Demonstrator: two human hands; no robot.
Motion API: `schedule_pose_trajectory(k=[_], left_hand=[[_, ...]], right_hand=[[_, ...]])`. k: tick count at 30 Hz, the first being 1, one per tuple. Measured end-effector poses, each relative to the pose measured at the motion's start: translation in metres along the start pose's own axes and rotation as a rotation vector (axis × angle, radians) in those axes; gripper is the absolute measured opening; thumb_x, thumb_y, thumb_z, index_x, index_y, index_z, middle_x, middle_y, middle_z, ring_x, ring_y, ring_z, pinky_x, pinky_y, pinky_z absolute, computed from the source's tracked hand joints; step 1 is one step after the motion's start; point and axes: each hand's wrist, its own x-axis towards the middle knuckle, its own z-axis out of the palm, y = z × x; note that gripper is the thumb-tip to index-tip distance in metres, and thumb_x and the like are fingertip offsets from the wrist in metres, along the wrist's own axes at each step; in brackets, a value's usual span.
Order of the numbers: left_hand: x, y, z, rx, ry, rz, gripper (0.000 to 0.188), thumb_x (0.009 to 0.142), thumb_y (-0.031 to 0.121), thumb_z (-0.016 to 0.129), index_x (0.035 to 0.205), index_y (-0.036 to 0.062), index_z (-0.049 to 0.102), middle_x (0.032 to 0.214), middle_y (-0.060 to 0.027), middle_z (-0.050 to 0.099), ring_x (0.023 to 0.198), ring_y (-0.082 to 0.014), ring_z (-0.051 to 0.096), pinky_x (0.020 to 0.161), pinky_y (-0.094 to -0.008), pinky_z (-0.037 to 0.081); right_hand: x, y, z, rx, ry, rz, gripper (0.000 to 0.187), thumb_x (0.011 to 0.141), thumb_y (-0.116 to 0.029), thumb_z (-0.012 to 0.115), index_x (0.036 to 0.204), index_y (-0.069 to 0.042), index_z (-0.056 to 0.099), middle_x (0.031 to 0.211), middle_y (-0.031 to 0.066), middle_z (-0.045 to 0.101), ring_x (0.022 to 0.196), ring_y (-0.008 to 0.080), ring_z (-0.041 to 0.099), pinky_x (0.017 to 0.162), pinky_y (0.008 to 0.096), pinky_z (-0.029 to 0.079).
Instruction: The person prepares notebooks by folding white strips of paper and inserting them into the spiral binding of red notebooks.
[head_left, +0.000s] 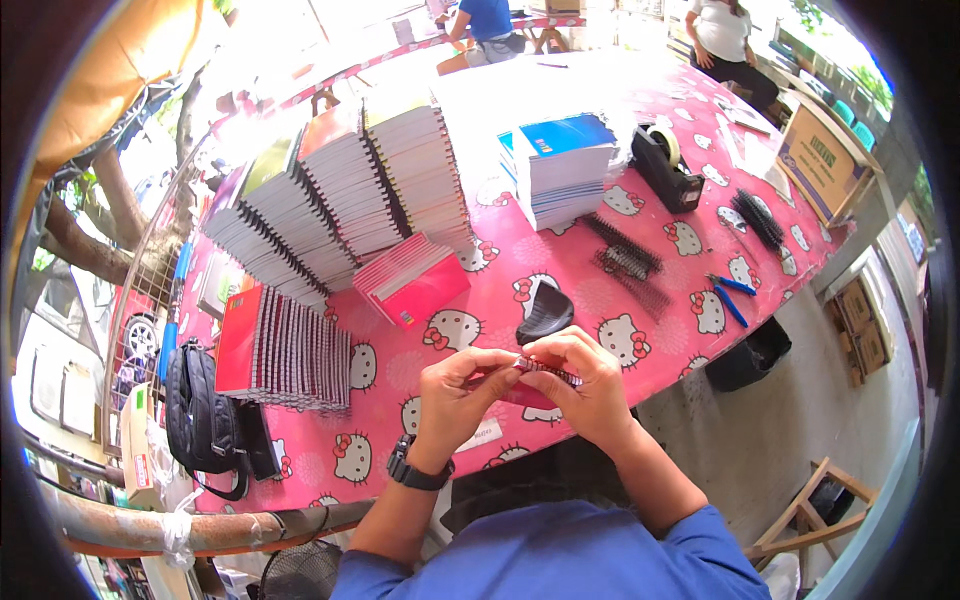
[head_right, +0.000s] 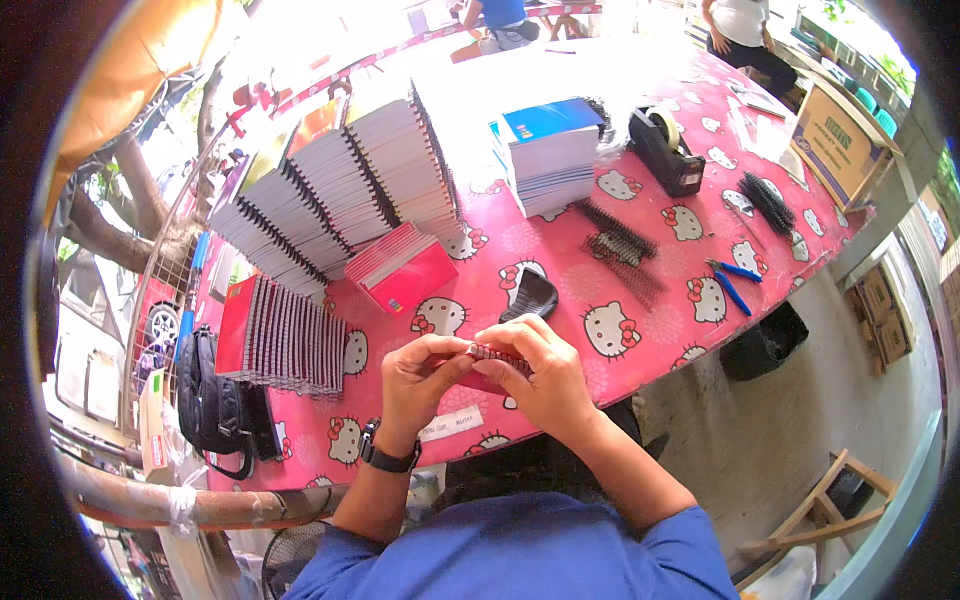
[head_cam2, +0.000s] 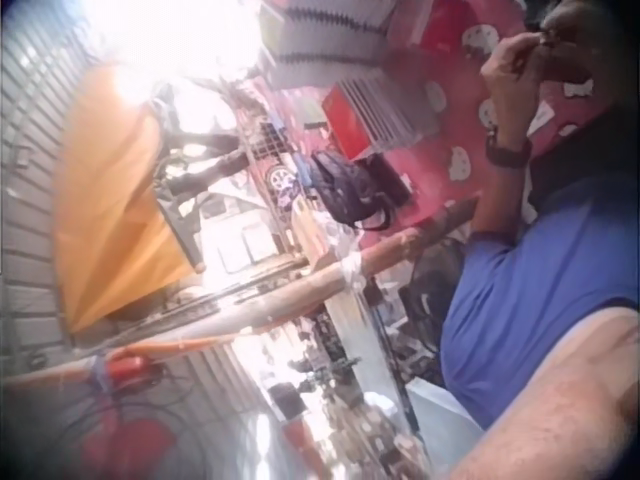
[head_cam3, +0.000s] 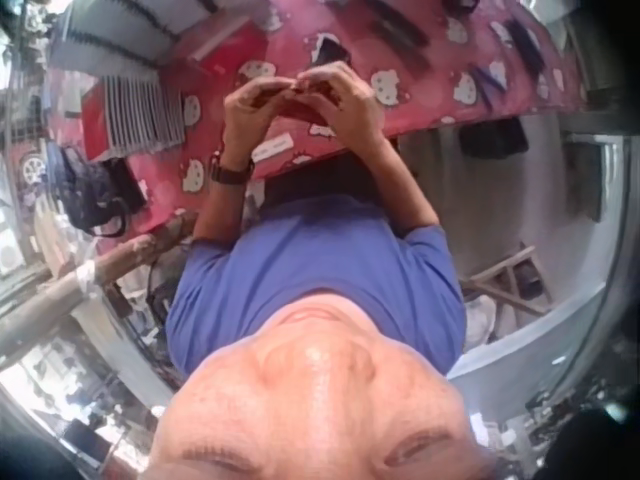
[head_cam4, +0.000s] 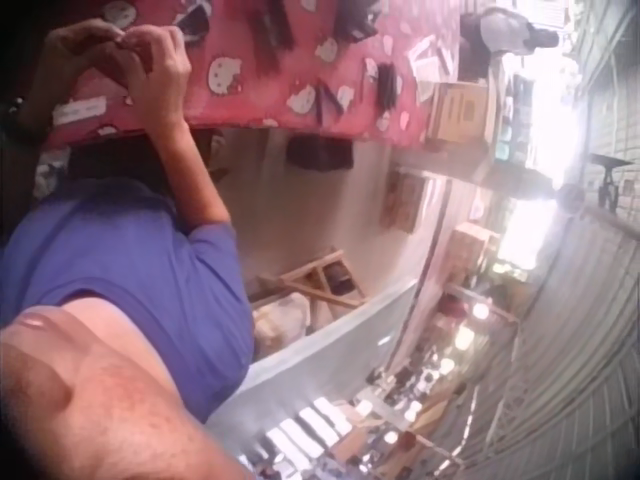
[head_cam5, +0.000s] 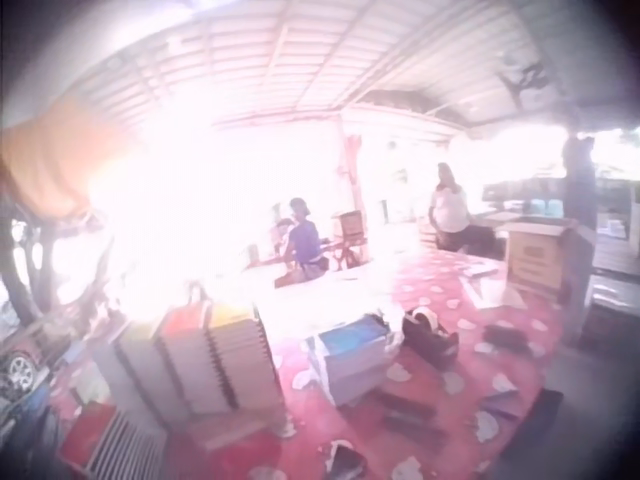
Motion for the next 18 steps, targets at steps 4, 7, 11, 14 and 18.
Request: schedule_pose_trajectory(k=[4,7,11,14,18], left_hand=[[-0.002,0.002,-0.005,0.095,0.024,-0.011,0.015,0.081,-0.004,0.065,0.095,-0.0038,0.064,0.088,-0.0072,0.066,0.081,-0.0107,0.062,0.071,-0.0232,0.051],[-0.005,0.004,-0.010,0.147,-0.012,0.064,0.014,0.080,-0.003,0.066,0.094,-0.0031,0.065,0.087,-0.0072,0.066,0.080,-0.0107,0.063,0.069,-0.0239,0.051],[-0.003,0.009,-0.007,0.239,-0.034,0.139,0.013,0.079,-0.001,0.067,0.093,-0.0013,0.066,0.086,-0.0063,0.067,0.077,-0.0098,0.063,0.067,-0.0235,0.052],[-0.005,0.015,-0.010,0.345,-0.039,0.218,0.012,0.081,0.001,0.067,0.092,-0.0012,0.066,0.085,-0.0061,0.066,0.076,-0.0097,0.063,0.068,-0.0235,0.053],[-0.016,0.012,-0.014,0.074,0.037,0.012,0.013,0.083,0.005,0.066,0.093,-0.0014,0.062,0.085,-0.0064,0.066,0.078,-0.0094,0.062,0.069,-0.0235,0.053]], right_hand=[[0.005,0.003,0.006,0.041,-0.038,-0.026,0.023,0.080,-0.009,0.068,0.101,-0.003,0.061,0.091,0.0118,0.061,0.079,0.0214,0.062,0.069,0.0307,0.050],[0.009,0.005,0.012,0.021,-0.059,-0.056,0.023,0.077,-0.012,0.072,0.094,-0.002,0.059,0.081,0.0085,0.058,0.068,0.0180,0.058,0.060,0.0290,0.047],[0.012,0.004,0.008,-0.077,-0.088,-0.087,0.023,0.077,-0.016,0.073,0.084,-0.002,0.056,0.071,0.0064,0.052,0.061,0.0165,0.053,0.055,0.0288,0.043],[0.013,-0.005,0.011,-0.105,-0.110,-0.089,0.020,0.080,-0.016,0.070,0.085,-0.002,0.056,0.072,0.0081,0.053,0.062,0.0179,0.053,0.056,0.0292,0.044],[0.014,-0.008,0.025,-0.073,-0.109,-0.104,0.013,0.085,-0.013,0.063,0.088,-0.001,0.058,0.076,0.0108,0.057,0.065,0.0215,0.057,0.059,0.0300,0.045]])
